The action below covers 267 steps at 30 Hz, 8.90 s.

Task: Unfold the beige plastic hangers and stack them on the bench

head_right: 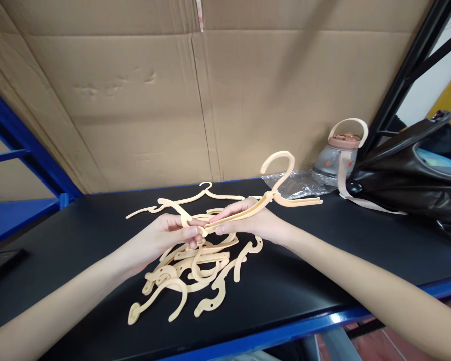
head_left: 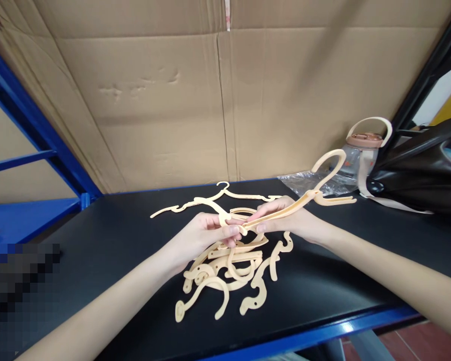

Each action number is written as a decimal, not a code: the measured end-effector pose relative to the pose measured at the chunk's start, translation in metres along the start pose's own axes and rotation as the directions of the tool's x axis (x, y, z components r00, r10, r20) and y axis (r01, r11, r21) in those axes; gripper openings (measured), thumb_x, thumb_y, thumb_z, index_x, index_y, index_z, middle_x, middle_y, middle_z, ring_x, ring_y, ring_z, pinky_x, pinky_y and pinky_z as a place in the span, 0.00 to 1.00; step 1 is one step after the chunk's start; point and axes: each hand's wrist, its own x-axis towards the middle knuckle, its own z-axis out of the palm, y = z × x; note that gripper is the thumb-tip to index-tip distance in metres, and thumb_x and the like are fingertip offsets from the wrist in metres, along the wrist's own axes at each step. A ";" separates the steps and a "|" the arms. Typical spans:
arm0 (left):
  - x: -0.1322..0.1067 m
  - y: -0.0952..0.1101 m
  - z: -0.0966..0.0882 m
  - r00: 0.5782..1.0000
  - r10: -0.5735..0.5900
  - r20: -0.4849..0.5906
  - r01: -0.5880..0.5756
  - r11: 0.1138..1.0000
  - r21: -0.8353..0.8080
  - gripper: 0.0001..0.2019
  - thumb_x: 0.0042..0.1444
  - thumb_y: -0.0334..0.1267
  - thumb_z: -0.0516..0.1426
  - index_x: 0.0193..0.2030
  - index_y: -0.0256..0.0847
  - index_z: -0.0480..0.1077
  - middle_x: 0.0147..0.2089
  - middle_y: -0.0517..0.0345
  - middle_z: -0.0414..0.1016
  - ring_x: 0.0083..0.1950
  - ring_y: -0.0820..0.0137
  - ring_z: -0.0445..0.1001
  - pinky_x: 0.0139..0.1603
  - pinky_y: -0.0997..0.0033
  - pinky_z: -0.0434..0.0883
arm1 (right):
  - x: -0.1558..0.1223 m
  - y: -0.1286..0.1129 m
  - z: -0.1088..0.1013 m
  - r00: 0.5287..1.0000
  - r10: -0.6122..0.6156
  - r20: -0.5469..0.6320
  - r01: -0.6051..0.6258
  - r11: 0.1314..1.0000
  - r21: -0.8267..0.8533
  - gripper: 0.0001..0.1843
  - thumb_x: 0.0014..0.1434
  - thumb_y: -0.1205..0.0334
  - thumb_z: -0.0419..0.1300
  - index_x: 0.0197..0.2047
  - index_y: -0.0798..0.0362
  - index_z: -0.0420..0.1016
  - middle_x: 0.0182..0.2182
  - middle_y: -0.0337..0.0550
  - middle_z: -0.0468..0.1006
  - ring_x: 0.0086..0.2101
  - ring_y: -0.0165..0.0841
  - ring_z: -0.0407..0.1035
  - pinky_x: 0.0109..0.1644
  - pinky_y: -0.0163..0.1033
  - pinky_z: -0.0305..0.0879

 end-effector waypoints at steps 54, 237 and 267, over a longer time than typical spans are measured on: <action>0.001 -0.008 0.004 0.993 0.104 -0.059 -0.107 0.993 -0.049 0.09 0.50 0.42 0.63 0.31 0.37 0.75 0.31 0.57 0.75 0.31 0.75 0.71 0.34 0.75 0.67 | -0.001 0.000 0.002 0.998 0.047 -0.034 -0.053 0.971 -0.231 0.15 0.48 0.53 0.68 0.36 0.54 0.79 0.31 0.42 0.80 0.31 0.32 0.72 0.34 0.35 0.68; -0.007 -0.006 0.017 0.772 0.455 -0.443 -0.330 0.883 0.333 0.06 0.51 0.39 0.63 0.29 0.40 0.79 0.33 0.57 0.77 0.26 0.75 0.70 0.20 0.80 0.69 | -0.002 0.000 0.020 0.990 -0.020 -0.137 0.041 0.988 0.152 0.12 0.48 0.61 0.69 0.36 0.55 0.76 0.34 0.42 0.81 0.37 0.35 0.77 0.48 0.43 0.72; -0.007 -0.013 0.006 0.520 0.850 -0.080 -0.531 0.395 0.750 0.06 0.55 0.29 0.60 0.40 0.41 0.74 0.35 0.57 0.75 0.36 0.71 0.74 0.35 0.73 0.72 | -0.009 -0.010 0.030 0.986 -0.014 -0.169 0.051 0.974 0.220 0.14 0.50 0.59 0.67 0.41 0.55 0.76 0.37 0.43 0.81 0.40 0.35 0.76 0.51 0.46 0.70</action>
